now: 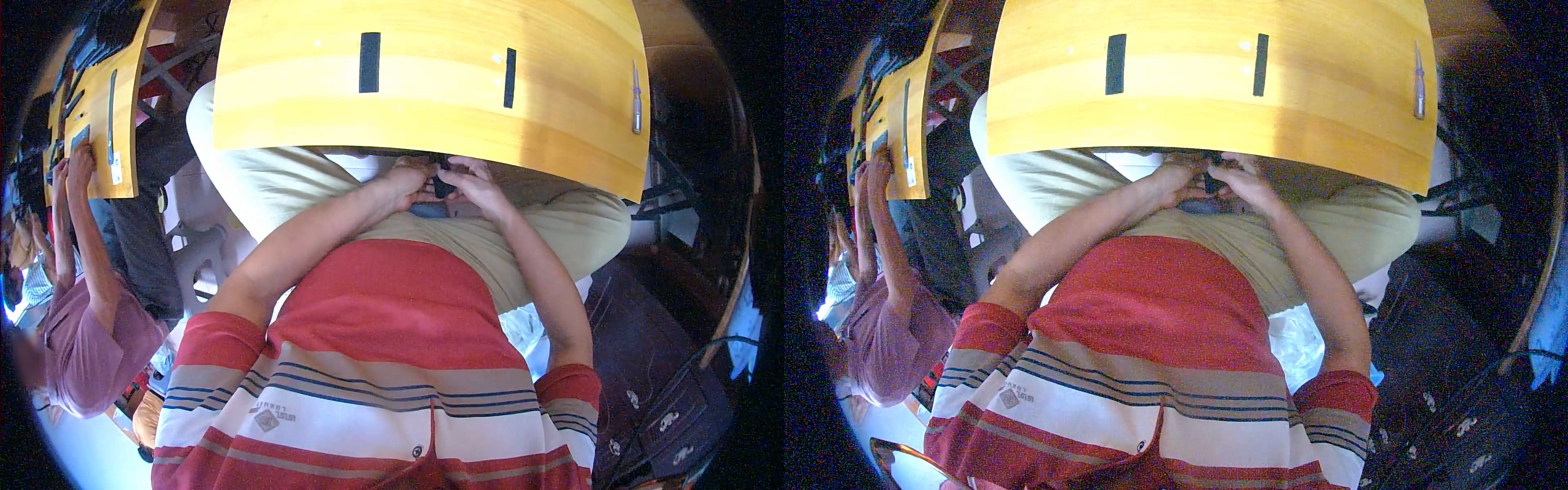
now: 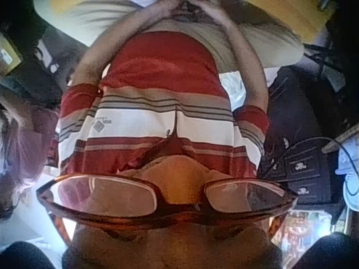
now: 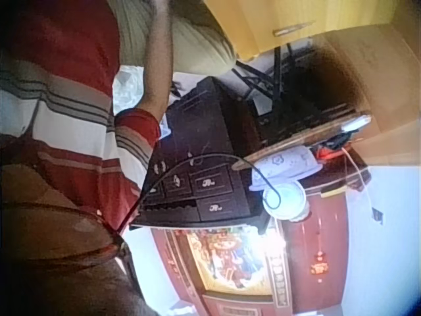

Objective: Peeling off protective backing from leather straps in a workshop setting.

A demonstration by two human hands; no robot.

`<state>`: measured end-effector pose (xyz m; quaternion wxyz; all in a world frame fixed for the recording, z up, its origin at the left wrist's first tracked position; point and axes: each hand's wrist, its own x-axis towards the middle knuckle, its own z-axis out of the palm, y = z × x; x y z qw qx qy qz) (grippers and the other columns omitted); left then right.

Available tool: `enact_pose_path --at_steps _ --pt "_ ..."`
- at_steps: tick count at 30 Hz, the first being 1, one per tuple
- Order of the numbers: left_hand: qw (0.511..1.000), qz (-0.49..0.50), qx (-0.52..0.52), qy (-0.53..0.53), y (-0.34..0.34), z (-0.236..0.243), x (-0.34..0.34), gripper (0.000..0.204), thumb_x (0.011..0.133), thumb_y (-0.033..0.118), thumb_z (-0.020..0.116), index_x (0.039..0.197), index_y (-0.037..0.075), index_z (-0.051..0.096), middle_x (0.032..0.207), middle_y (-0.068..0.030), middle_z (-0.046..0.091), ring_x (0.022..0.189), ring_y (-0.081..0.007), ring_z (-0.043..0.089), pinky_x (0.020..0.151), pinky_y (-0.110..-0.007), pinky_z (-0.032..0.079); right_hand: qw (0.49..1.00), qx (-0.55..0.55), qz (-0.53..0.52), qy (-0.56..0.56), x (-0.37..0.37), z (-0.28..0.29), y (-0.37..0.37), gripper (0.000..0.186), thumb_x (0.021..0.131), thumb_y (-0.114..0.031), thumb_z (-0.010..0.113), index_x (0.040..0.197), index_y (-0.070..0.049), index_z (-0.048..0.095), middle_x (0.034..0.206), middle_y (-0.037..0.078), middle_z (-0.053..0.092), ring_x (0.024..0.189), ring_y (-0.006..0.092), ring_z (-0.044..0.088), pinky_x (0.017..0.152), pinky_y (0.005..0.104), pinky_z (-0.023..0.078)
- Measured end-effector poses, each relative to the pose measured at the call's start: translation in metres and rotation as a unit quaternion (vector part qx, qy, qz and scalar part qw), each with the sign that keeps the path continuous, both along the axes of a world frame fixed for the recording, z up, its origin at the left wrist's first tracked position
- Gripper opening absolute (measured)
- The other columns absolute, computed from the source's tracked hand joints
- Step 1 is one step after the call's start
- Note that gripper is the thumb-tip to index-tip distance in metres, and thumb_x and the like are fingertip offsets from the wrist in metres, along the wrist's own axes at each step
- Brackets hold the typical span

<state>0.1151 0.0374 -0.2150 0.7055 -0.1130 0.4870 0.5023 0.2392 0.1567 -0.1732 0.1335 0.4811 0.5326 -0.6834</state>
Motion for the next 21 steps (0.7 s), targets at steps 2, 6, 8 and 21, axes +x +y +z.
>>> enact_pose_path --at_steps 2,6,8,21 --pt "0.997 -0.003 -0.022 0.077 0.004 0.007 0.006 0.029 0.100 0.020 0.058 0.127 0.012 0.053 0.116 -0.0100 0.062 0.098 -0.0263 0.064 0.072 -0.047 0.060 1.000 -0.014 0.009 0.003 0.004 -0.006 0.004 0.057 0.086 -0.027 0.077 0.132 -0.004 0.053 0.117 0.015 0.057 0.079 0.0211 0.065 0.071 0.0349 0.061" --pt "0.994 -0.023 -0.039 0.097 0.005 0.010 0.003 0.032 0.098 0.017 0.061 0.128 0.013 0.052 0.117 -0.0093 0.061 0.098 -0.0262 0.064 0.069 -0.045 0.059 0.999 -0.036 0.020 -0.014 0.003 -0.009 0.013 0.053 0.085 -0.022 0.077 0.130 -0.003 0.055 0.119 0.015 0.057 0.083 0.0233 0.065 0.073 0.0366 0.061" --pt "0.991 -0.031 -0.050 0.123 0.005 0.003 0.002 0.034 0.096 0.016 0.063 0.129 0.014 0.052 0.117 -0.0092 0.061 0.095 -0.0259 0.064 0.067 -0.043 0.059 0.999 -0.052 0.004 0.012 0.003 -0.013 0.013 0.055 0.086 -0.028 0.074 0.130 -0.003 0.052 0.111 0.014 0.060 0.083 0.0237 0.064 0.073 0.0366 0.060" --pt "0.993 -0.053 -0.033 0.098 0.000 0.019 -0.001 0.050 0.091 0.019 0.072 0.135 0.010 0.050 0.129 -0.0118 0.059 0.113 -0.0324 0.058 0.084 -0.053 0.054 1.000 -0.017 -0.009 -0.021 -0.002 -0.032 0.022 0.061 0.088 -0.047 0.072 0.133 -0.009 0.056 0.114 0.011 0.063 0.089 0.0229 0.062 0.073 0.0385 0.055"
